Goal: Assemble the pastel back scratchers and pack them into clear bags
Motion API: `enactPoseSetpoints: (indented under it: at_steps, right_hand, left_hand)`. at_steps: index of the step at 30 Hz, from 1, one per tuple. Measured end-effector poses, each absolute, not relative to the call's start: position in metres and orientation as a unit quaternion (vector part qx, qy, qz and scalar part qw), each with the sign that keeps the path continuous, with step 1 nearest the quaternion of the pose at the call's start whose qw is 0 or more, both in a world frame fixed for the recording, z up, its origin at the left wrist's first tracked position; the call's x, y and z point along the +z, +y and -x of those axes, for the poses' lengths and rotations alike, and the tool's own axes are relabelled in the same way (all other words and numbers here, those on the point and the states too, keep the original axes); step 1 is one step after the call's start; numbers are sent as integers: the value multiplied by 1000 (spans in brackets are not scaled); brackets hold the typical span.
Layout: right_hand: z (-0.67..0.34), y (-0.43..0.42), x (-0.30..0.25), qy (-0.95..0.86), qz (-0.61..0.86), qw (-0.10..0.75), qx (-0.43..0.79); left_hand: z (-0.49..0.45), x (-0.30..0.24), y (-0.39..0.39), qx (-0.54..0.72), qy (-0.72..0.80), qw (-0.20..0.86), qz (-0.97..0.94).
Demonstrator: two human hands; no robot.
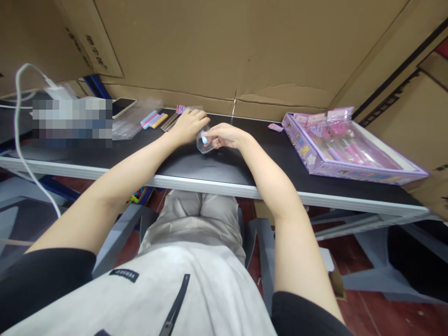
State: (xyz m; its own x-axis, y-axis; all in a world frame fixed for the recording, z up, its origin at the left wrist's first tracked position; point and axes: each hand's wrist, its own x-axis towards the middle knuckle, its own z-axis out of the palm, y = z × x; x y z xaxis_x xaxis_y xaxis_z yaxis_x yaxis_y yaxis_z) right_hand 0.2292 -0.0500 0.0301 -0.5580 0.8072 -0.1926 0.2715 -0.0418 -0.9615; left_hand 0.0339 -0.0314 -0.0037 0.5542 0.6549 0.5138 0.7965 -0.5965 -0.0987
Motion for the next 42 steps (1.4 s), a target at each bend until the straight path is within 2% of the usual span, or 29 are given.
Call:
enactPoseSetpoints:
  at_steps: [8, 14, 22, 26, 29, 32, 36, 42]
  right_hand:
    - [-217, -60, 33, -601, 479, 252, 588]
    - [-213, -64, 33, -566, 529, 278, 568]
    - [-220, -58, 33, -570, 536, 250, 570]
    - [-224, -53, 32, -630, 581, 240, 456]
    - [-233, -44, 29, -715, 618, 208, 250]
    - [-243, -35, 28, -782, 604, 133, 80]
    - [-247, -33, 28, -815, 575, 55, 45]
    - [-244, -37, 29, -822, 567, 32, 39]
  left_hand:
    - [-39, -14, -24, -185, -432, 90, 878]
    - [-28, -26, -4, -228, -413, 38, 881]
    - [-11, -28, 10, -218, -407, 0, 887]
    - [-14, -21, 1, -225, -409, -10, 884]
    - [-18, -15, -6, -210, -406, -21, 889]
    - [-19, -12, -9, -199, -410, -32, 889]
    - [-15, -11, -6, -186, -428, -35, 884]
    - [-8, -7, -5, -153, -456, -22, 877]
